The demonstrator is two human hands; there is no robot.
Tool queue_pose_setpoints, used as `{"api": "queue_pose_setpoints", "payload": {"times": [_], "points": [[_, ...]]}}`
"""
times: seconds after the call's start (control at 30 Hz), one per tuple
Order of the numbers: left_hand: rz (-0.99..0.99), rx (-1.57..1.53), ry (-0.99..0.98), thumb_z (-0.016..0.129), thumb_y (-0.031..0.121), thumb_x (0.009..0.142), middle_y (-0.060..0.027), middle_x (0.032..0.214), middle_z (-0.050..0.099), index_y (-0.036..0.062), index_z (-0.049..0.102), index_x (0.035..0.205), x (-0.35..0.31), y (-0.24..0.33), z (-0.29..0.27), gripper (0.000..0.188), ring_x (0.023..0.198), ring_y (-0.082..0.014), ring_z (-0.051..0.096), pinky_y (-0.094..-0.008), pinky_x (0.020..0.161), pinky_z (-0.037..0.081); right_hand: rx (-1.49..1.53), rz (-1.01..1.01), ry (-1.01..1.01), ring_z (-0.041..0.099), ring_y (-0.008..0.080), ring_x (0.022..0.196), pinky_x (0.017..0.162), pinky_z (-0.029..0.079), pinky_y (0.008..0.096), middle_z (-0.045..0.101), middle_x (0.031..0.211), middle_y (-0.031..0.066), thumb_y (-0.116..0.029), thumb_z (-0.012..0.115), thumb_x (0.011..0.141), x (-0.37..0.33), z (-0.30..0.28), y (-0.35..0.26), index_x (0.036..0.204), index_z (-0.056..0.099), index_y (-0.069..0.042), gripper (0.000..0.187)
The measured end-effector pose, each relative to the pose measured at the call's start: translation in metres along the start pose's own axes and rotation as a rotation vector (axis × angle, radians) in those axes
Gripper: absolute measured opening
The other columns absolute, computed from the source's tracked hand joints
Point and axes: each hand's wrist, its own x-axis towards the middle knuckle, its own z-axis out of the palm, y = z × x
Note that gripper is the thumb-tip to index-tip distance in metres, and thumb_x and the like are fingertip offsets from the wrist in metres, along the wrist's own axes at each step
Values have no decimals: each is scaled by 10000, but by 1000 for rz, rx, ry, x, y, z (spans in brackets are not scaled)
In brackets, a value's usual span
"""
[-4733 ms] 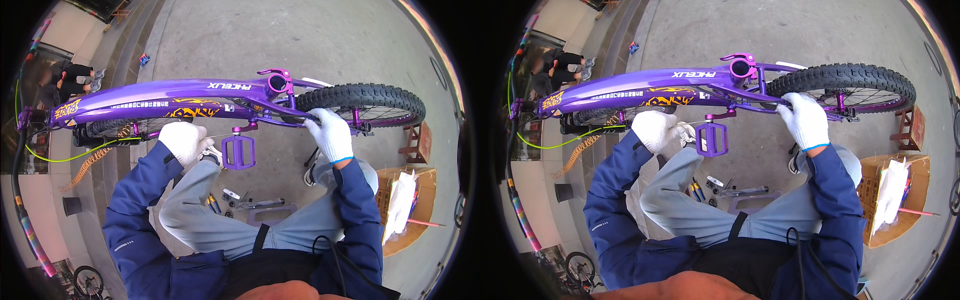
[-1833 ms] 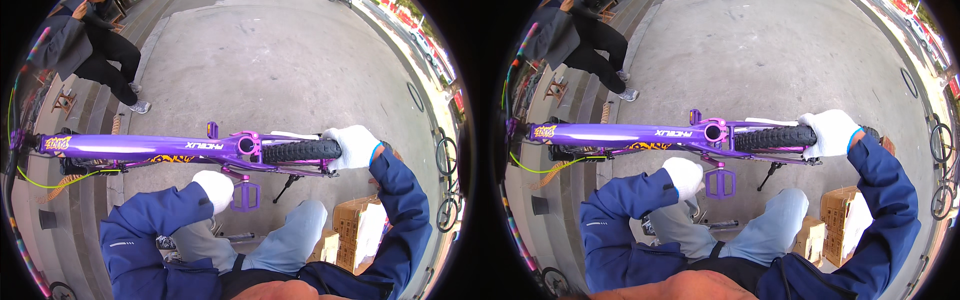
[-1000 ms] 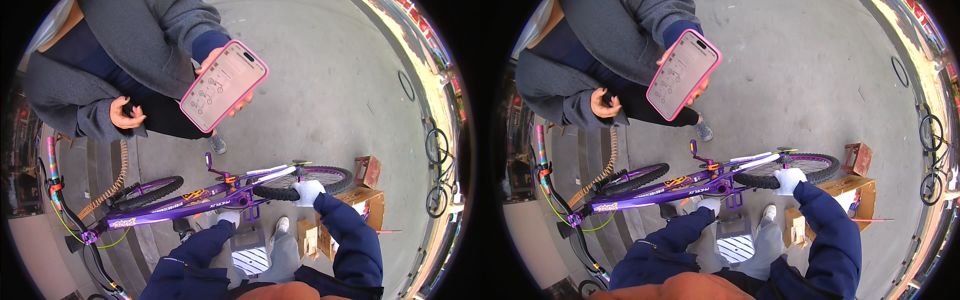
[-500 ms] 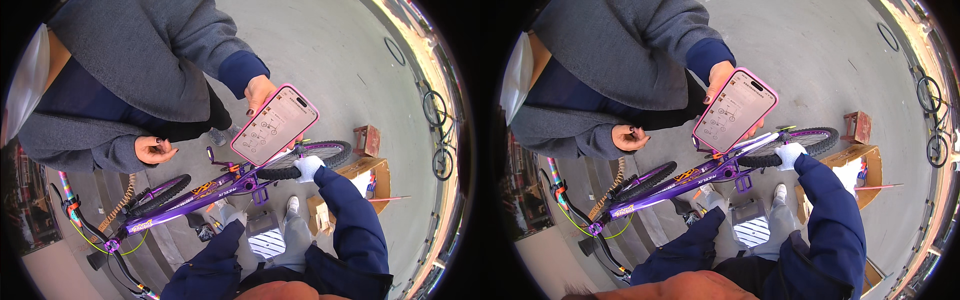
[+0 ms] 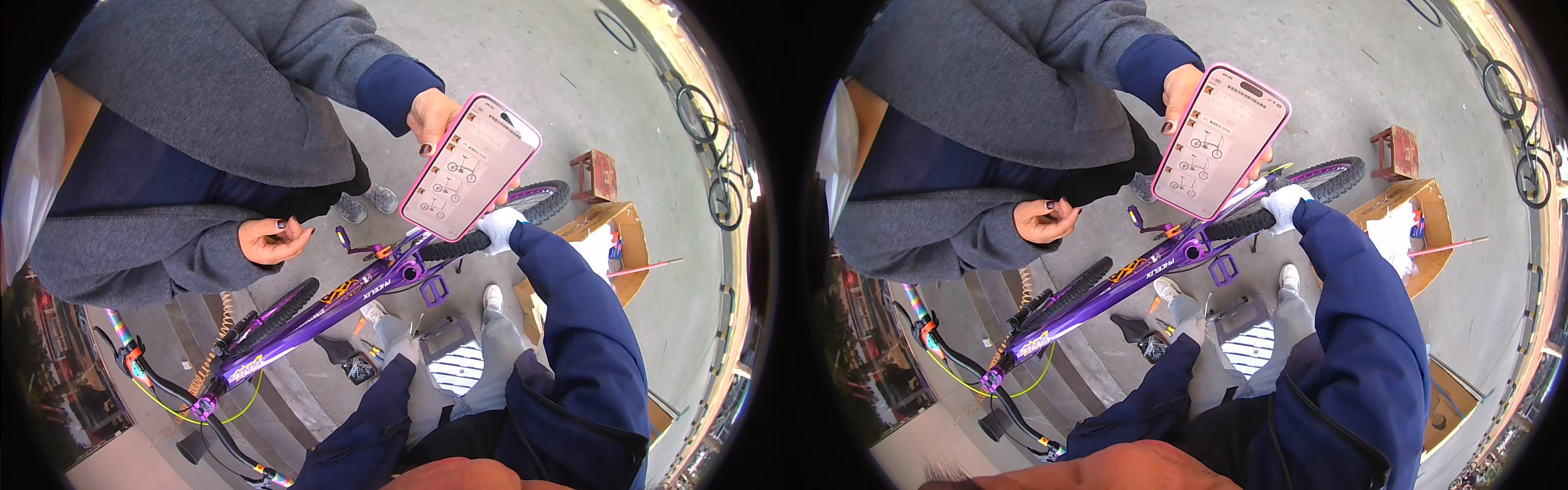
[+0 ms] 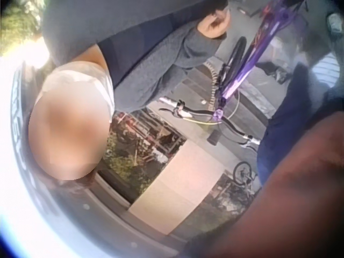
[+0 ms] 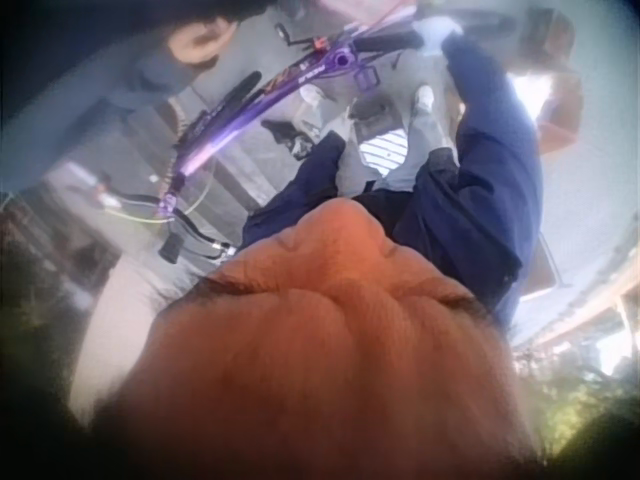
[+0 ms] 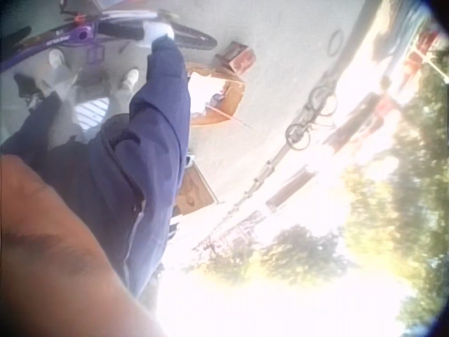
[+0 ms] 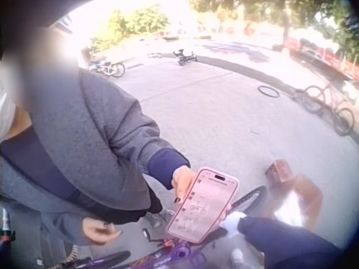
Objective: The person assembles a purple mountain bike by attaching pedals, inserting the seat post, and mounting the saddle. They use a wrench to tighten the pedal bolts and adjust the seat height before securing the saddle in place.
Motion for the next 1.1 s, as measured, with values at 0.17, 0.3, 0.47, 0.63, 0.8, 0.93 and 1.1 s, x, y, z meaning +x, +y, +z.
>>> {"api": "queue_pose_setpoints", "payload": {"times": [0.17,0.3,0.47,0.63,0.8,0.93,1.1], "points": [[-35,-9,23,507,441,1049,-357,1186,723,-45,762,1111,-5,-4,2,552,1155,-521,693,-585,1051,522,7,10,-3,765,407,917,807,598,539,770,925,166,-443,881,716,1,5,1,1117,737,-138,524],[-37,29,22,510,441,1048,-353,1199,722,-43,763,1110,-10,-8,6,549,1161,-517,692,-582,1062,518,-19,30,-31,762,404,953,837,599,530,771,973,160,-438,891,716,2,8,-1,1156,740,-151,547],[-54,70,-8,533,436,1045,-337,1144,737,-38,760,1107,-11,-10,11,529,1129,-517,697,-580,1048,523,-93,58,10,755,389,983,851,594,512,761,1024,145,-440,916,709,1,11,-6,1205,746,-169,590],[-39,-23,95,536,468,1057,-342,1092,737,-6,736,1107,-5,-3,-6,516,1073,-534,705,-605,991,536,-134,104,468,684,326,1116,963,529,453,730,1138,104,-231,844,751,-16,16,-40,1164,744,-105,443],[-66,-50,126,525,497,1074,-332,1081,745,17,730,1122,7,3,-33,524,1058,-535,710,-610,965,546,413,71,675,708,353,1084,928,566,479,742,1096,119,-208,771,904,-58,74,-114,1092,738,-109,215],[12,-87,210,542,471,1080,-308,1133,748,21,751,1128,25,11,-46,498,1080,-510,711,-583,968,550,713,430,367,739,420,1102,972,579,487,781,1148,208,-413,763,969,-43,154,-145,1236,744,-57,445],[131,7,160,559,444,1074,-279,1107,749,9,737,1104,53,12,-53,472,1069,-480,708,-565,958,546,814,682,220,738,464,1110,971,598,506,755,1170,306,-581,882,793,19,235,-155,1303,680,50,837]]}}
